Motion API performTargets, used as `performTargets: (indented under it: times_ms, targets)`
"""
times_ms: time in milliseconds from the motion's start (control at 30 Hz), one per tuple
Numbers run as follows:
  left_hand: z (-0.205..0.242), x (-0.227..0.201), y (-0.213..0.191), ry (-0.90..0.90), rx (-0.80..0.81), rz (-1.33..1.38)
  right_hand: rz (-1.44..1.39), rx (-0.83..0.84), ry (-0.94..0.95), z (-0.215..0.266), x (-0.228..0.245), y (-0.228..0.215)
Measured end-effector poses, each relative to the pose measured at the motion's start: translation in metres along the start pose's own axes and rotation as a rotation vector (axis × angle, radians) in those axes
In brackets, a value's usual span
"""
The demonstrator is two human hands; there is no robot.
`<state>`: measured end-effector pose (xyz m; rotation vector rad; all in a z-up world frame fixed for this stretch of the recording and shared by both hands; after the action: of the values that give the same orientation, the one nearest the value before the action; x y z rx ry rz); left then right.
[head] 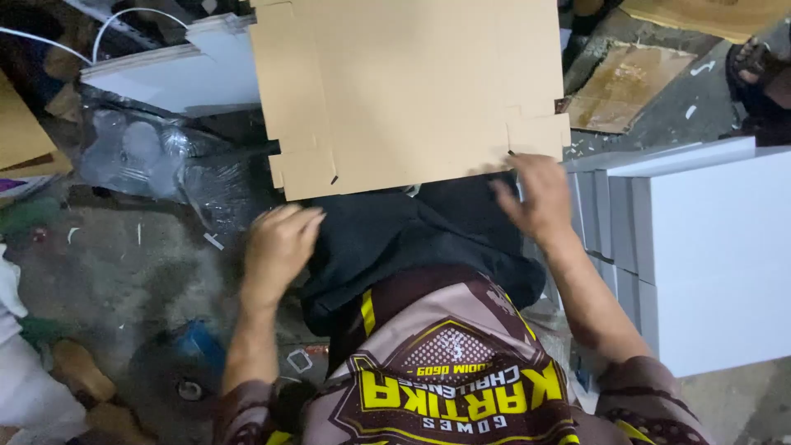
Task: Assembling a cardboard box by folding flaps and inserting white cardboard liners.
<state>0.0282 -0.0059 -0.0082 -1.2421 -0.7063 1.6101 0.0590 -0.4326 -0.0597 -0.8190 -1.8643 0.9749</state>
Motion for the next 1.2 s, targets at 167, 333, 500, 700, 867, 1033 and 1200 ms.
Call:
performTargets:
  times_ms: [167,333,500,700,867,1033,1200]
  targets:
    - [-0.050,-0.067,0.016,0.382,-0.102,0.008,0.097,0.361,-0.282,-0.050,0.060,0.034]
    - [-0.080,-0.074,0.038,0.372,-0.060,-0.036,0.157,0.459,-0.250,-0.062,0.061,0.060]
    - [-0.078,-0.067,0.057,0.390,-0.153,-0.131,0.126,0.461,-0.250,-0.048,0.057,0.068]
    - [-0.028,-0.066,0.061,0.404,-0.106,-0.147,0.249,0.631,-0.254,-0.008,0.087,0.048]
    - [-0.007,-0.065,0.065,0.406,-0.112,-0.240,0.270,0.686,-0.255,-0.001,0.091,0.027]
    - [-0.012,-0.063,0.064,0.394,-0.099,-0.224,0.275,0.712,-0.234,-0.013,0.086,0.014]
    - [-0.017,-0.063,0.056,0.394,-0.076,-0.272,0.303,0.738,-0.278,-0.026,0.080,0.005]
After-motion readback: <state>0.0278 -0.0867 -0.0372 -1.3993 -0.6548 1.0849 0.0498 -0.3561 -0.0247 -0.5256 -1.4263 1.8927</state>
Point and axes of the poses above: each hand's wrist, its own z-axis away from the middle knuckle, its own y-axis out of the palm, x = y × z, the point moved 3 cm from there along -z, towards the middle knuckle, and after that the axes turned 6 degrees about -y, right-handed, at the moved point
